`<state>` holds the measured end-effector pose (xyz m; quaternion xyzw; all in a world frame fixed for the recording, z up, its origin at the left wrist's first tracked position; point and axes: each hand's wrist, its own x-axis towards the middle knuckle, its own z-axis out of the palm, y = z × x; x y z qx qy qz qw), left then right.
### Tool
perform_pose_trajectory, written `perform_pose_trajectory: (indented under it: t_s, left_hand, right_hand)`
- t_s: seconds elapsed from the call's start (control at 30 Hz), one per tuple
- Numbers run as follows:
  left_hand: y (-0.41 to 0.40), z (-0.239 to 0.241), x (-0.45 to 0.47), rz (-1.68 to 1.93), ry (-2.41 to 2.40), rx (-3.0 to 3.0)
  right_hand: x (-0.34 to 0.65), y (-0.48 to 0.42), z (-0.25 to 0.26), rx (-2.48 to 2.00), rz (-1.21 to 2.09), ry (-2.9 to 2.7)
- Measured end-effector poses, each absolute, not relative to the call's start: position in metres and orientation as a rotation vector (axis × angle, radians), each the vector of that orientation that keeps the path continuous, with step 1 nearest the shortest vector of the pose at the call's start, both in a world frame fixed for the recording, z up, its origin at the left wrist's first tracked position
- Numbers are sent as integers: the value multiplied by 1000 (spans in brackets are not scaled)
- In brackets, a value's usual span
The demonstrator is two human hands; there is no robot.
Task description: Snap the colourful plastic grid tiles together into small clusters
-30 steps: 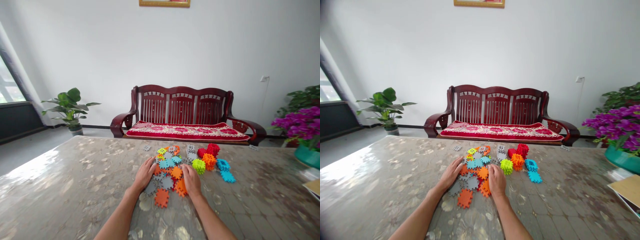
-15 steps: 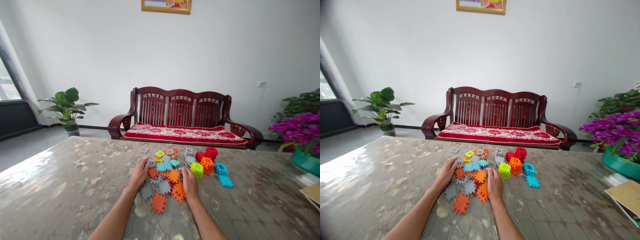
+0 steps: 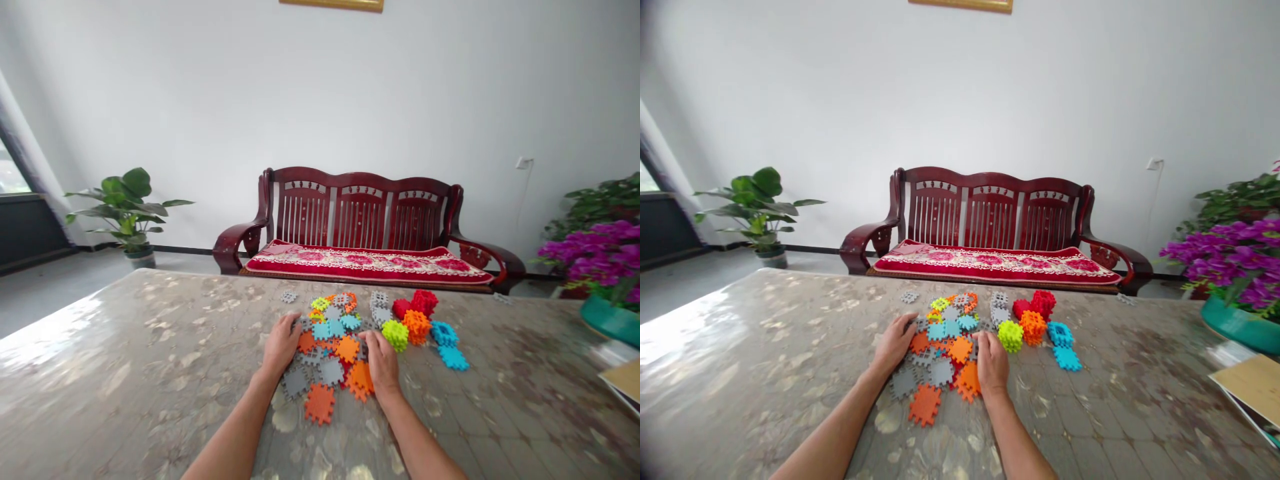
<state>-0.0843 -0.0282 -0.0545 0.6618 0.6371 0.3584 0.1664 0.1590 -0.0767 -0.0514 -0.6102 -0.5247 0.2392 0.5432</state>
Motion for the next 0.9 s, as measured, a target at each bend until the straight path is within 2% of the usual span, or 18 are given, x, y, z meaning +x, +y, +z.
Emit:
perform_pose_trajectory:
  t_s: [0.33,0.9]
  left_hand:
    - [-32,-52,-85,1025,1819,1893]
    - [-36,-50,-90,1288,1797,1614]
  right_hand:
    - [158,-77,-52,-1424,569,-1282]
    - [160,-79,-52,-1401,636,-1268]
